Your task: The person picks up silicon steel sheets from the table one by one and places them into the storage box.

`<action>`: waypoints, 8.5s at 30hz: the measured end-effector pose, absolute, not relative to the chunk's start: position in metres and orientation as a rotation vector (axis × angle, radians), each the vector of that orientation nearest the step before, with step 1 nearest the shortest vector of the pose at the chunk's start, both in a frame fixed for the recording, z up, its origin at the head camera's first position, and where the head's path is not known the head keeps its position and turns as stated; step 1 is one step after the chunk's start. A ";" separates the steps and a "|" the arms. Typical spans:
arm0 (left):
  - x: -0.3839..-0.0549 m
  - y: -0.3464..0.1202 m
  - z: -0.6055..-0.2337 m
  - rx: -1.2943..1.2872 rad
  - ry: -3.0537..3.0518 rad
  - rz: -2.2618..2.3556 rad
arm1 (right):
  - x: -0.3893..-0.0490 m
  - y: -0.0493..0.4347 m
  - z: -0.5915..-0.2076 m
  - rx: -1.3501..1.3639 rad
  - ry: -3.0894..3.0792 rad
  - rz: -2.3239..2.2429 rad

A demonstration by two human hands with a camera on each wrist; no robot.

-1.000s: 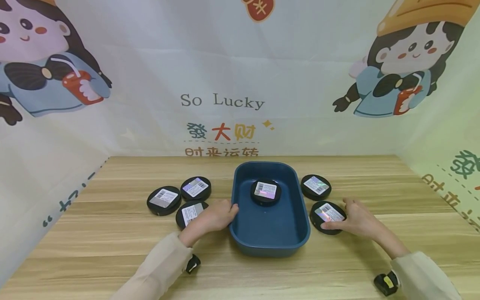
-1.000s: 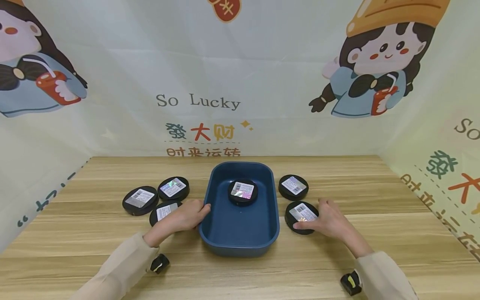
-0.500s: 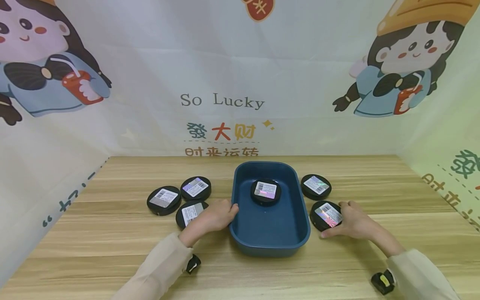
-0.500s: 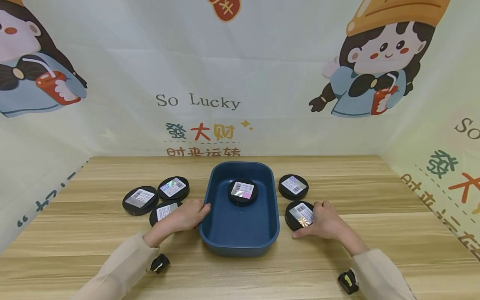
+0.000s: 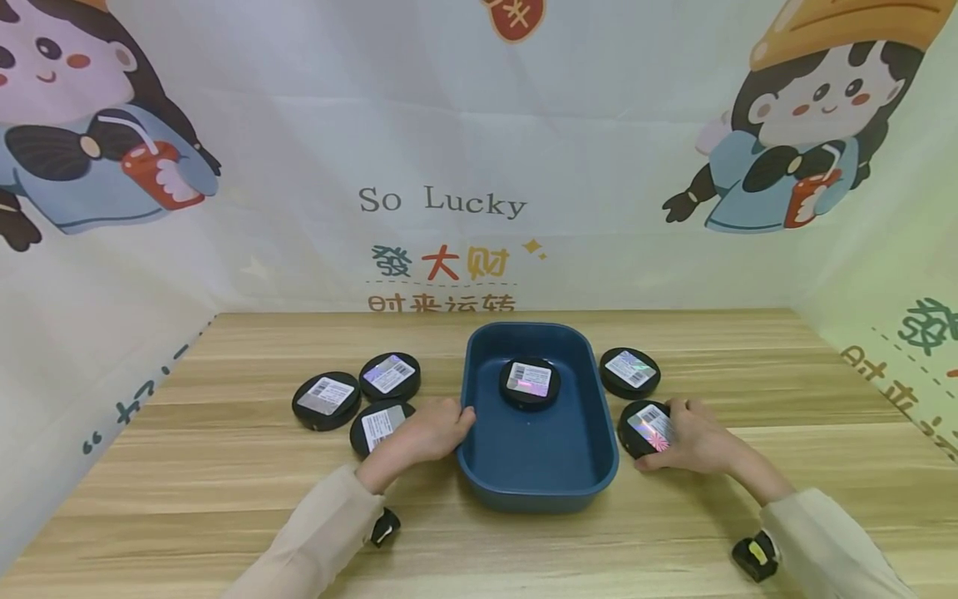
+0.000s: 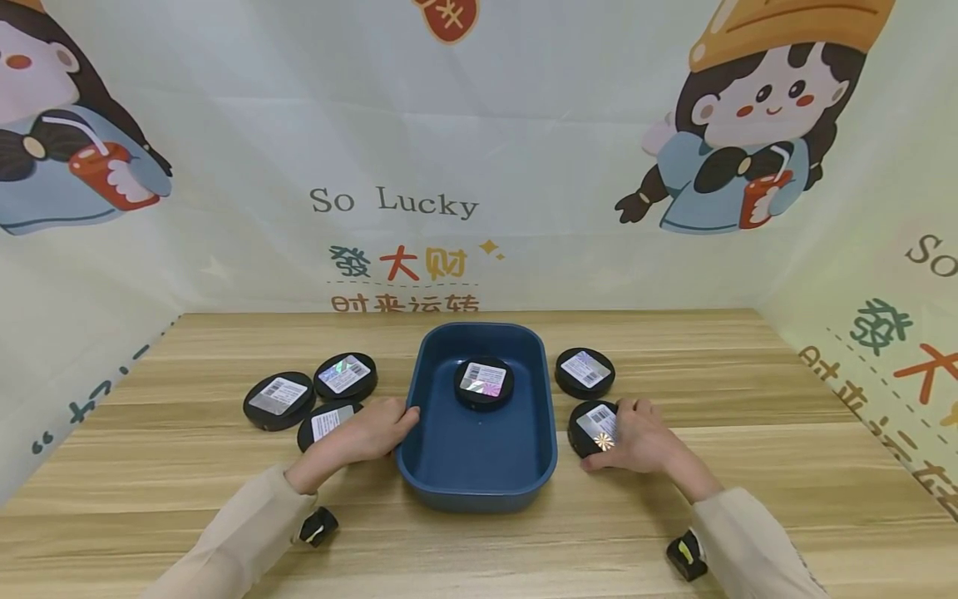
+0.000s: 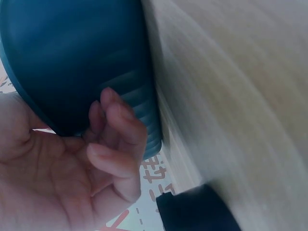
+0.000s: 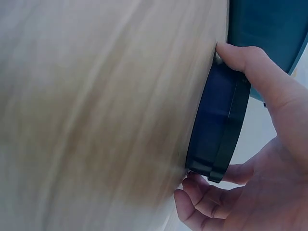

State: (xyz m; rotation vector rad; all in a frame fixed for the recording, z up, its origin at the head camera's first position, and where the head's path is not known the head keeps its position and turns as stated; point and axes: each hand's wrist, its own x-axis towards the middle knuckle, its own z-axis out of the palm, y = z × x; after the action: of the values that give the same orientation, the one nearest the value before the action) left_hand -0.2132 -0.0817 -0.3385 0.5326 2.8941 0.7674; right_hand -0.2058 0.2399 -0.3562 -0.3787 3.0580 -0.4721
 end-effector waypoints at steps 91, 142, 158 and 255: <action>-0.213 -0.082 -0.338 0.498 2.889 0.772 | -0.183 0.220 -0.327 -0.416 3.062 -1.293; -0.213 -0.083 -0.339 0.501 2.872 0.783 | -0.217 0.164 -0.317 -0.588 2.962 -1.236; -0.213 -0.083 -0.338 0.515 2.857 0.805 | -0.232 0.149 -0.315 -0.589 3.009 -1.162; -0.212 -0.083 -0.341 0.515 2.895 0.788 | -0.268 0.115 -0.340 -0.545 3.008 -0.716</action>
State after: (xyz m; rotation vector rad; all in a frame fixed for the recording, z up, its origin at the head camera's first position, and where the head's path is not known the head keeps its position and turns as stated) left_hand -0.2123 -0.0830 -0.3406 0.5151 2.8949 0.7876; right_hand -0.2682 0.1152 -0.3400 -0.5453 3.0082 -0.7156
